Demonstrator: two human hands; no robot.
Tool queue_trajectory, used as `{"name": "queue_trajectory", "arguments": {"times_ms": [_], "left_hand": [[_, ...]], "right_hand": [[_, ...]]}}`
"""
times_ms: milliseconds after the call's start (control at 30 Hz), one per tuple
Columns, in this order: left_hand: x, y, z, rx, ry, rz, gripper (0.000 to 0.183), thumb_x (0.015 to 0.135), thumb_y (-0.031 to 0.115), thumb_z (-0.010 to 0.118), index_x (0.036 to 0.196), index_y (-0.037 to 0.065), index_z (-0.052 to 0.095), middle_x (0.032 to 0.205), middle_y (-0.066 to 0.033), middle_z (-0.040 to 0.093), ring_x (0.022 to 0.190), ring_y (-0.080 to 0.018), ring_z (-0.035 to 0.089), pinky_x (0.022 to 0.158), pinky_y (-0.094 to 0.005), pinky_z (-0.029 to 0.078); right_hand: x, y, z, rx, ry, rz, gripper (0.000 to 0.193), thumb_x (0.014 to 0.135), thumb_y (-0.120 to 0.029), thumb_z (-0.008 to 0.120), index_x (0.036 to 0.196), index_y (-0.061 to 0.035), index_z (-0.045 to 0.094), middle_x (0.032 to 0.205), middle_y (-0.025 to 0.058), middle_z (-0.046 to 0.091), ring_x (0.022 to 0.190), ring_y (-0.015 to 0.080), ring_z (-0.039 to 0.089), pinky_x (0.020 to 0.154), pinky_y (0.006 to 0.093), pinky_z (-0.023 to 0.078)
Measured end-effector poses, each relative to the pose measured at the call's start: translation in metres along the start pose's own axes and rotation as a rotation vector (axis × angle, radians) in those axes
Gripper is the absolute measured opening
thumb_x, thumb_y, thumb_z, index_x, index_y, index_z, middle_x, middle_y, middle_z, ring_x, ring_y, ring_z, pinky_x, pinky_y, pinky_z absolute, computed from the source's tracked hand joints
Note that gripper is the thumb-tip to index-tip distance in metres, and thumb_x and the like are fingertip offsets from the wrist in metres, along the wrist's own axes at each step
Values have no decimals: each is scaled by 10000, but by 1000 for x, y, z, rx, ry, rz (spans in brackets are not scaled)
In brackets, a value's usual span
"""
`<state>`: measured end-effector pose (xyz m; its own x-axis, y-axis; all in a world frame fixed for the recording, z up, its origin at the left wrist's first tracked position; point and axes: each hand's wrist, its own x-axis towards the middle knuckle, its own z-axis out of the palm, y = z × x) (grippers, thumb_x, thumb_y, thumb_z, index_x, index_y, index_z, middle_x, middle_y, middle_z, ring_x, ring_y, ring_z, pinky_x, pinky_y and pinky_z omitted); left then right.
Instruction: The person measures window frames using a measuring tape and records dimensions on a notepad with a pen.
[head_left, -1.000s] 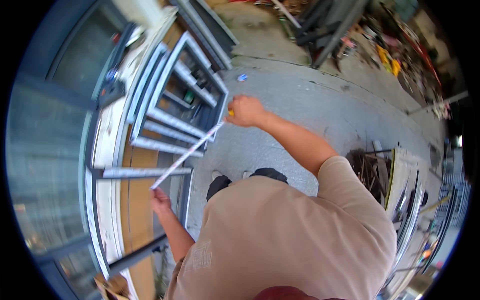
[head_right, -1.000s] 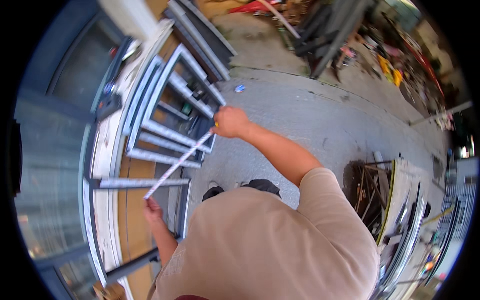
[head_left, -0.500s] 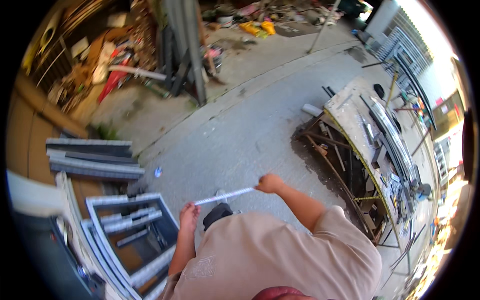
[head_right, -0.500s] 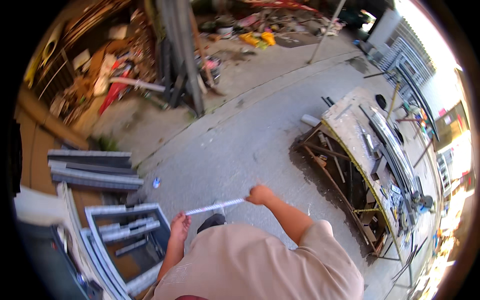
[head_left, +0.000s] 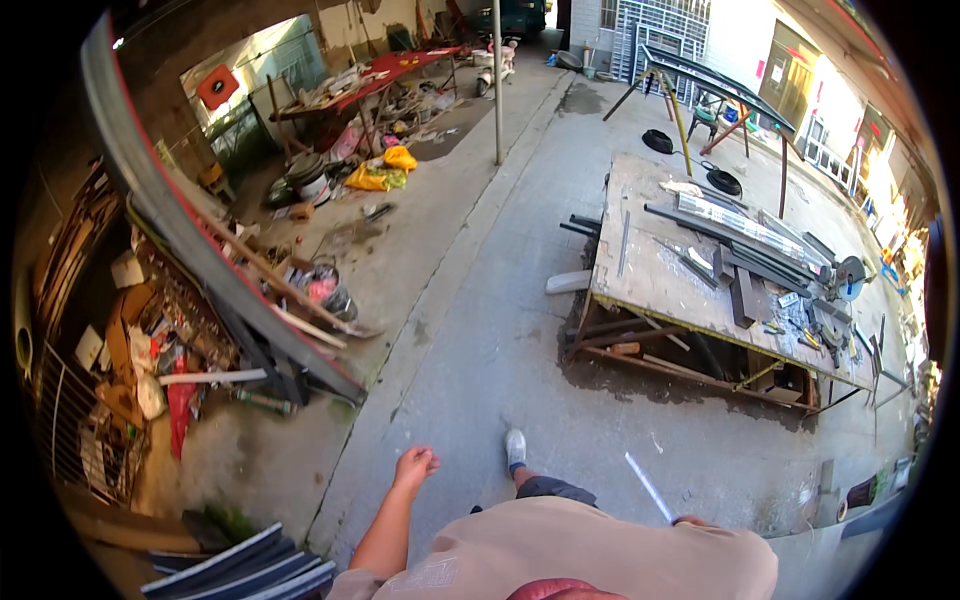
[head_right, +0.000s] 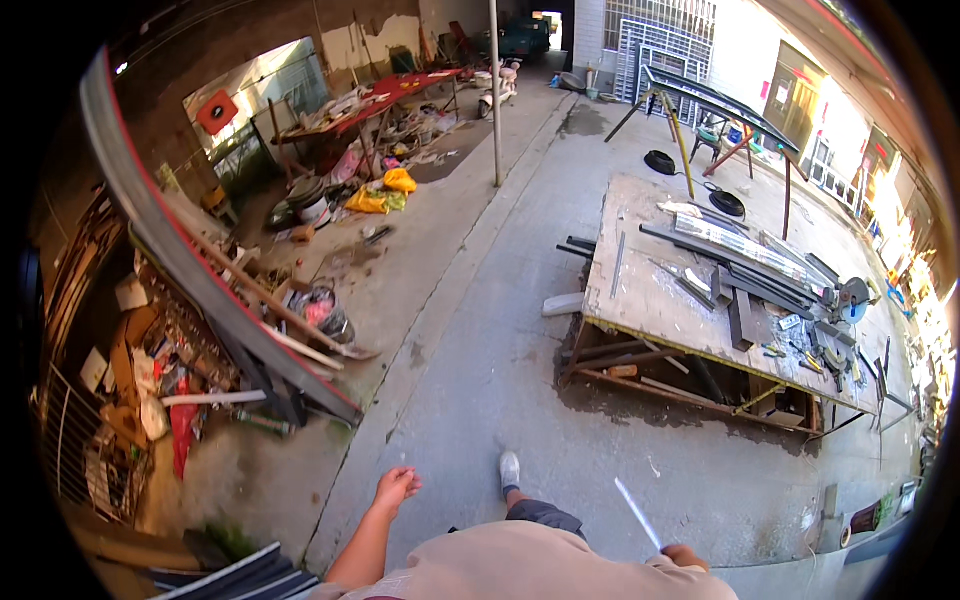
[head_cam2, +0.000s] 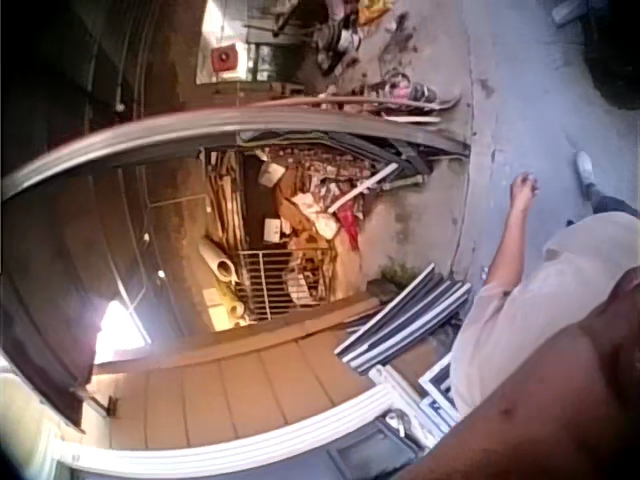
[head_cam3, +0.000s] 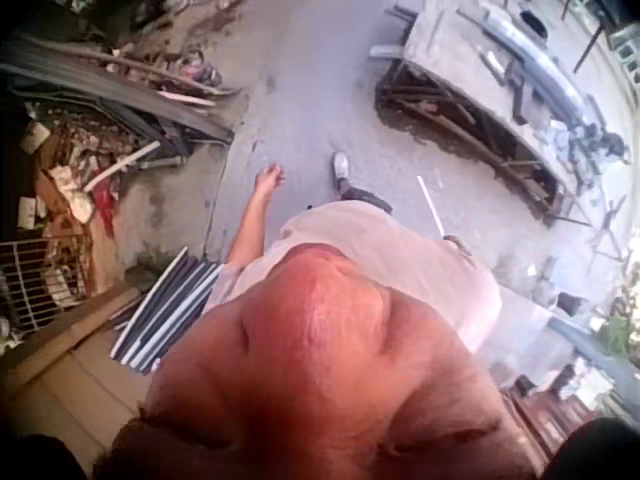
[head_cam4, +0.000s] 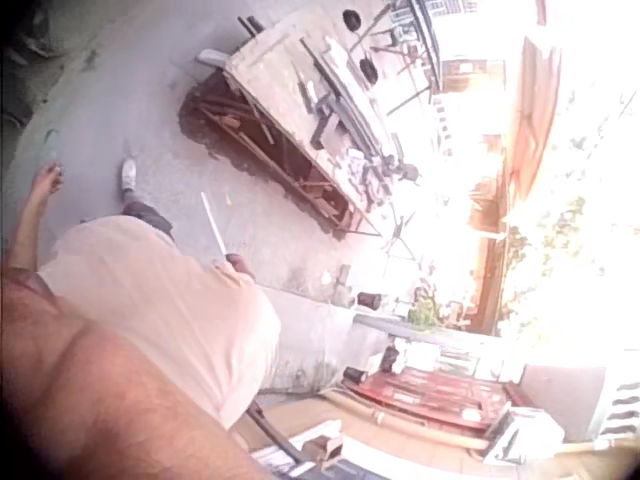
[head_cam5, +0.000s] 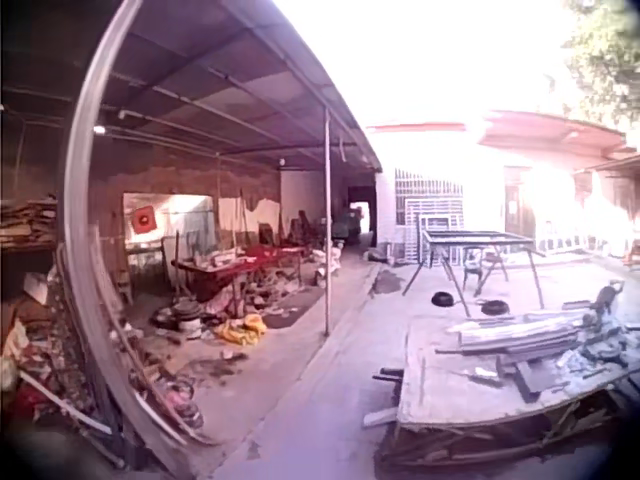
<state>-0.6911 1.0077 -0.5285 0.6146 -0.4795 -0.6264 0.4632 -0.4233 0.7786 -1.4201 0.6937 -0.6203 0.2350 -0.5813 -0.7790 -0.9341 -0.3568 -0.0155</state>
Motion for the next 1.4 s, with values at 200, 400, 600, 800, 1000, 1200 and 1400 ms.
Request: {"name": "queue_trajectory", "arguments": {"times_ms": [200, 400, 600, 800, 1000, 1200, 1400], "left_hand": [[82, -85, -60, 85, 308, -301, 217, 1030, 161, 636, 1166, 11, 713, 971, -131, 740, 869, -236, 745, 732, -359, 613], [113, -45, -77, 561, -164, -542, 230, 992, 210, 645, 1105, 41, 752, 968, -133, 759, 873, -260, 748, 759, -397, 602], [277, 50, -35, 773, -299, -308, 250, 954, 259, 653, 1044, 71, 791, 965, -135, 779, 878, -285, 751, 786, -435, 591], [524, 189, -25, 635, -31, -226, 212, 907, 225, 649, 961, 99, 811, 884, -114, 771, 775, -228, 733, 738, -382, 568], [709, 424, 10, 340, 95, 36, 227, 982, 214, 657, 1089, 48, 767, 915, -77, 769, 823, -166, 731, 742, -341, 570], [833, 576, 53, 287, -56, 183, 284, 1060, 194, 633, 1294, 41, 677, 996, -71, 737, 862, -158, 701, 772, -333, 571], [900, 539, 44, 365, 3, -261, 225, 989, 273, 692, 1014, 60, 759, 840, -85, 747, 794, -189, 709, 685, -400, 561]], "right_hand": [[165, -147, -90, -137, -124, -344, 366, 951, -358, 698, 1228, -141, 797, 1279, 105, 751, 1192, 217, 690, 1046, 450, 529], [316, -467, -374, -61, 78, -470, 628, 910, -627, 617, 1182, -88, 791, 1223, 224, 743, 1196, 419, 677, 1017, 471, 538], [300, -653, -583, 220, 167, -617, 571, 903, -605, 703, 1145, -97, 798, 1052, 181, 783, 1029, 380, 736, 907, 453, 574], [448, -654, -621, 395, -32, -369, 474, 916, -570, 757, 1057, -122, 815, 836, 61, 739, 750, 220, 703, 656, 394, 545], [491, -586, -628, 1106, -122, 197, 437, 957, -505, 765, 900, -73, 731, 774, 77, 657, 626, 230, 623, 518, 424, 488], [568, -572, -614, 1110, -342, 267, 542, 967, -545, 729, 1162, -40, 734, 844, 111, 700, 681, 266, 668, 564, 425, 517], [720, -650, -762, 622, -391, 74, 643, 985, -597, 672, 1292, -33, 708, 912, 149, 737, 786, 289, 710, 666, 430, 556]]}}
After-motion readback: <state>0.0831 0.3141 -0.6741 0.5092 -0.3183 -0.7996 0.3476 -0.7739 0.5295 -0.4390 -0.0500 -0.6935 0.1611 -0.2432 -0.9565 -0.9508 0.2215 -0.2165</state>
